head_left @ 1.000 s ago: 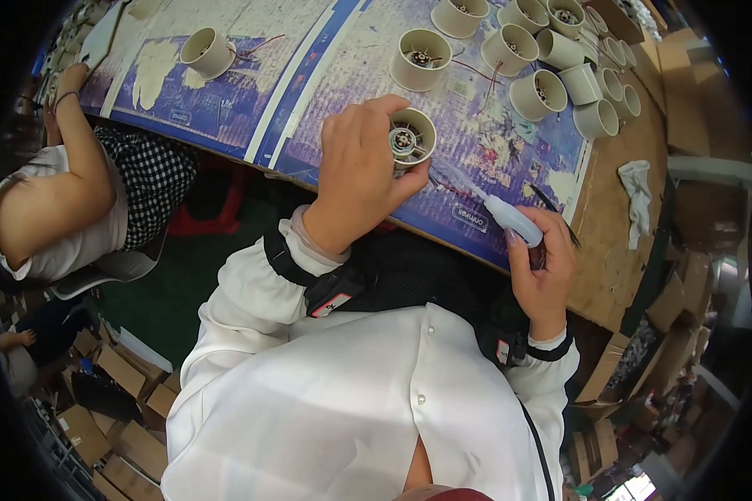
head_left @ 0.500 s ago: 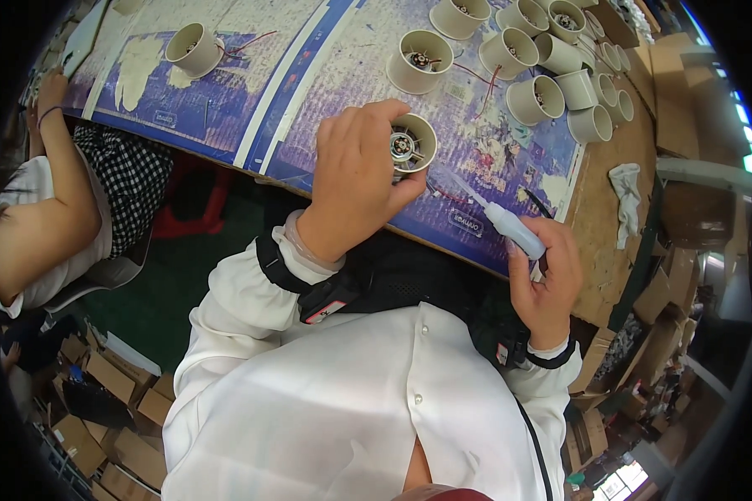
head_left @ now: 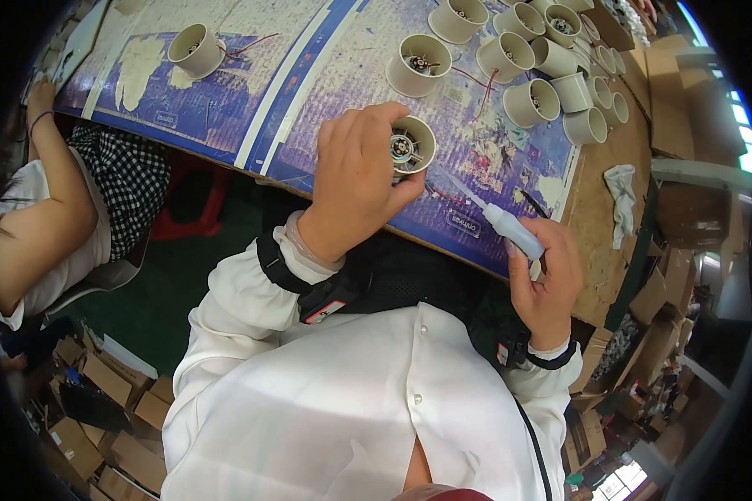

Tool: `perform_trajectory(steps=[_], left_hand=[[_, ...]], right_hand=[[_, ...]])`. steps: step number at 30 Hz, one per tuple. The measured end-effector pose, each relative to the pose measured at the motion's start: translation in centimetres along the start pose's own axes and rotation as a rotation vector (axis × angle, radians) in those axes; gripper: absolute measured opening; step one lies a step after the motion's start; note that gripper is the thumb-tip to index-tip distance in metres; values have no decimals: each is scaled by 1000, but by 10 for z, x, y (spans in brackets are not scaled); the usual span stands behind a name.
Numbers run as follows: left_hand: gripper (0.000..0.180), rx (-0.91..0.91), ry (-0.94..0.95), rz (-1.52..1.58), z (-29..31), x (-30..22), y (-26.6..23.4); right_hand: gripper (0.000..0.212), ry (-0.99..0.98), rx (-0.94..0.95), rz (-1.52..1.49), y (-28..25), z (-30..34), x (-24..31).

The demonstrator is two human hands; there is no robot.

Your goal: The person uses tweezers to position wires inside a plastic housing, applies glue from a squeeze bottle, and then uses a thin tool to press the wires into place.

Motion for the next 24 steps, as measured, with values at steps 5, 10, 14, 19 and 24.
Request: perform_trajectory(steps=[5,10,14,19,24], left_hand=[[64,-1,1,2,0,1,1],[64,1,-4,1,1,1,1],[64,4,-7,1,1,1,2],[63,1,-4,9,1,1,2],[63,-6,2,11,1,0,1]], right_hand=[[23,-4,0,18,0,0,1],[23,-3,6,24,0,0,1],[23,-9,7,32,0,-1,2],[23,-21,5,46,0,-2,3],[23,-33,8,60,-1,-2,5]])
Point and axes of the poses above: each hand's wrist, its own z-axis away from the middle knuckle, its own y-axis out of the palm, x = y × z, the point moved 10 cm from there along -z, towards the middle knuckle, and after that the axes turned 5 degrees about -y, right-handed, at the moved point
